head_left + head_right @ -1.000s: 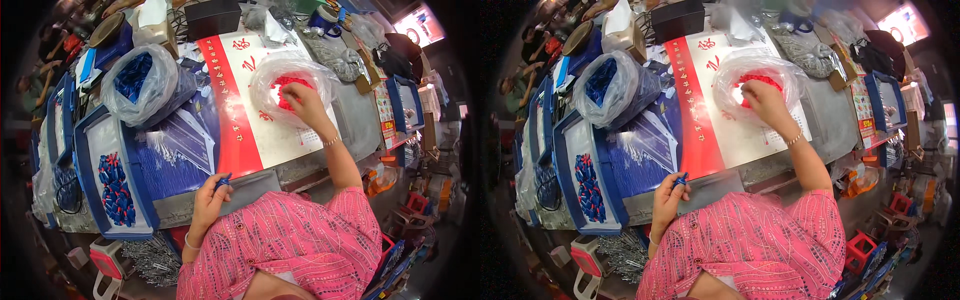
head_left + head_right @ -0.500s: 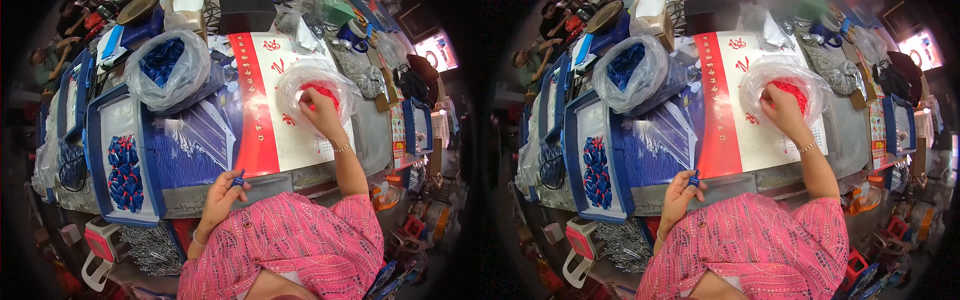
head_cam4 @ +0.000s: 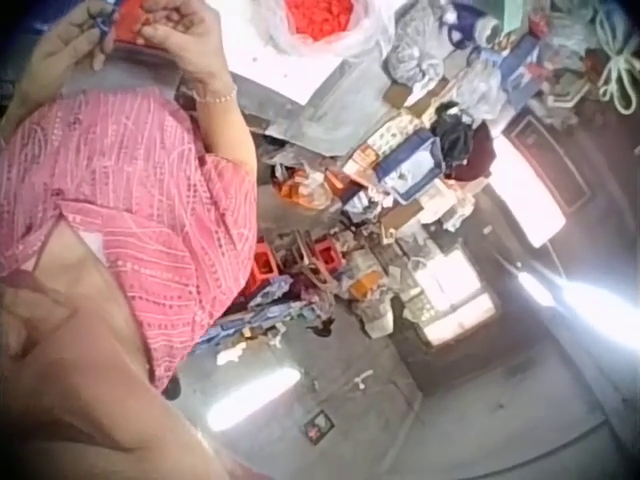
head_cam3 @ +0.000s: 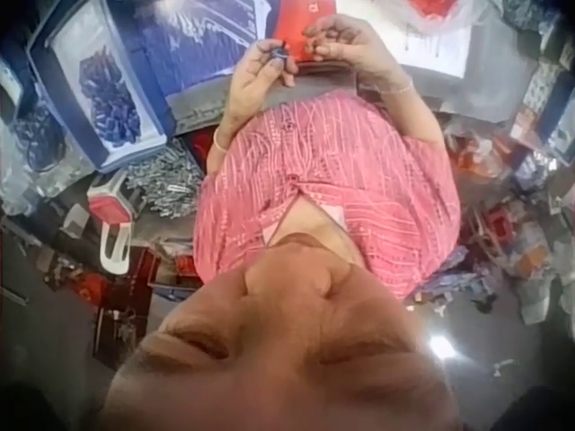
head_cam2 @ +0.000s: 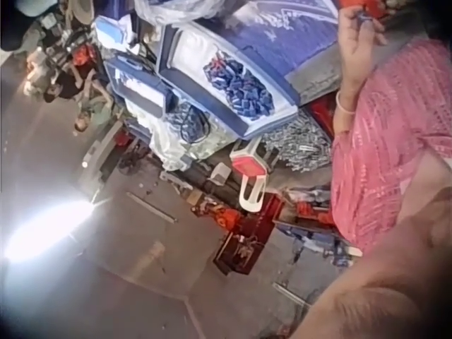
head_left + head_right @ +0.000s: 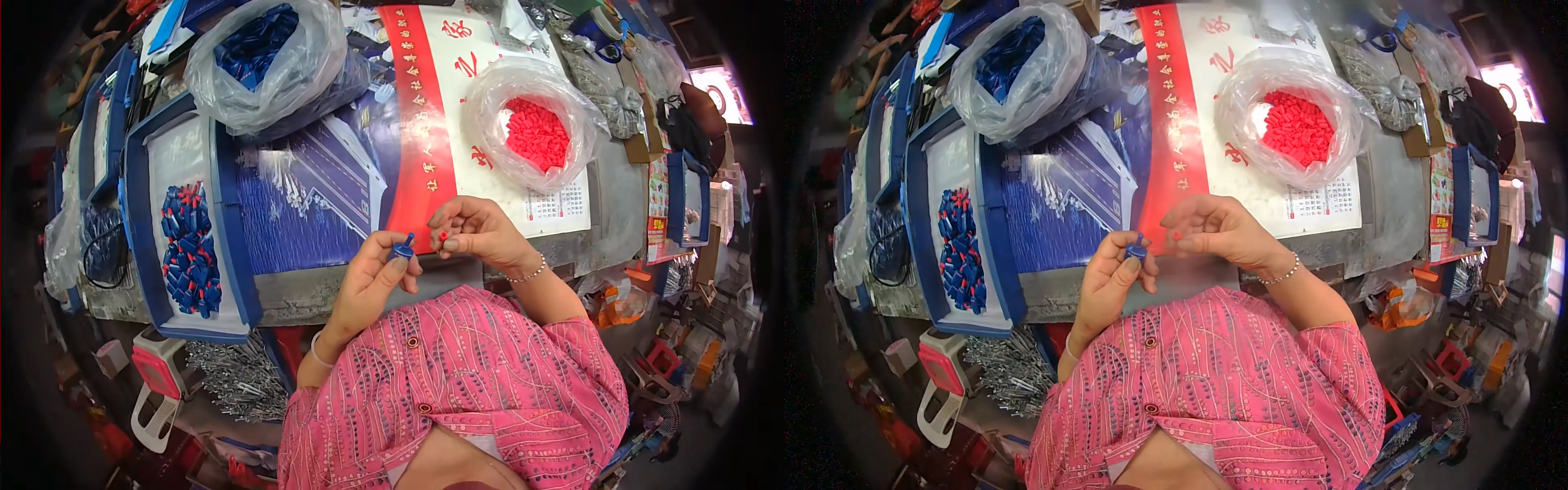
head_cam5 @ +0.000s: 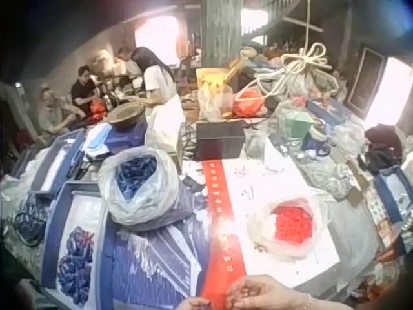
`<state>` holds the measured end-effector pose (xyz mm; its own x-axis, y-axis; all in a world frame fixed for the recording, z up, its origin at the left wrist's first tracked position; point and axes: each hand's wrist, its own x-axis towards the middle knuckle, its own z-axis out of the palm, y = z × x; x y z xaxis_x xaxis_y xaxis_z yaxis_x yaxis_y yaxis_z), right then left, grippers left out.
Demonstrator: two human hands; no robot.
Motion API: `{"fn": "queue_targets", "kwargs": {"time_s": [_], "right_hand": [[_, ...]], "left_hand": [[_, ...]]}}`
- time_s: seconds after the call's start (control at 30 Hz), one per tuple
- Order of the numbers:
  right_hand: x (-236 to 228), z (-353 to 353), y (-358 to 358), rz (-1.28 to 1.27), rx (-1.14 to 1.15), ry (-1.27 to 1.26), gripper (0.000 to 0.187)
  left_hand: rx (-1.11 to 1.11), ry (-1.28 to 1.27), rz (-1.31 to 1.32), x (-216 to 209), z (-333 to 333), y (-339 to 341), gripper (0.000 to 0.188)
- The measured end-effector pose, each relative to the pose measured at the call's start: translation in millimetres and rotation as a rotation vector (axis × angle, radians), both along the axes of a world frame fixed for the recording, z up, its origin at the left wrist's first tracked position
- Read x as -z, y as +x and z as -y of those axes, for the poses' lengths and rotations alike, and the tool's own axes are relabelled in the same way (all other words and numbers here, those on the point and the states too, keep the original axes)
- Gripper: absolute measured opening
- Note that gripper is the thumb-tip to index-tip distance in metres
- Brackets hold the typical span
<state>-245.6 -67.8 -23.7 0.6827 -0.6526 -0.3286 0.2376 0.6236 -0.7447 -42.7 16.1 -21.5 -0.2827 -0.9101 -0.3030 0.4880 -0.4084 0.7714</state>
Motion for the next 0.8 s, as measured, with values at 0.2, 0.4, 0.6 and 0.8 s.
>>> {"fn": "queue_targets", "kwargs": {"time_s": [0.2,0.4,0.6,0.8], "right_hand": [[0.7,-2.4,6.6,0.017,-0.033,0.026,0.033],[4.5,-1.7,8.2,0.025,-0.104,-0.091,0.027],[-1.6,-5.9,18.6,-0.048,-0.022,-0.101,0.024],[-6.6,-11.8,24.2,-0.419,-0.113,-0.849,0.012]], "left_hand": [[-0.008,-0.015,0.014,1.8,-5.9,2.8,0.028],[0.032,-0.024,0.034,0.0,-5.0,4.2,0.027],[-0.034,0.015,0.023,5.9,-5.6,3.7,0.028],[-0.064,0.090,0.274,1.8,2.6,4.3,0.020]]}}
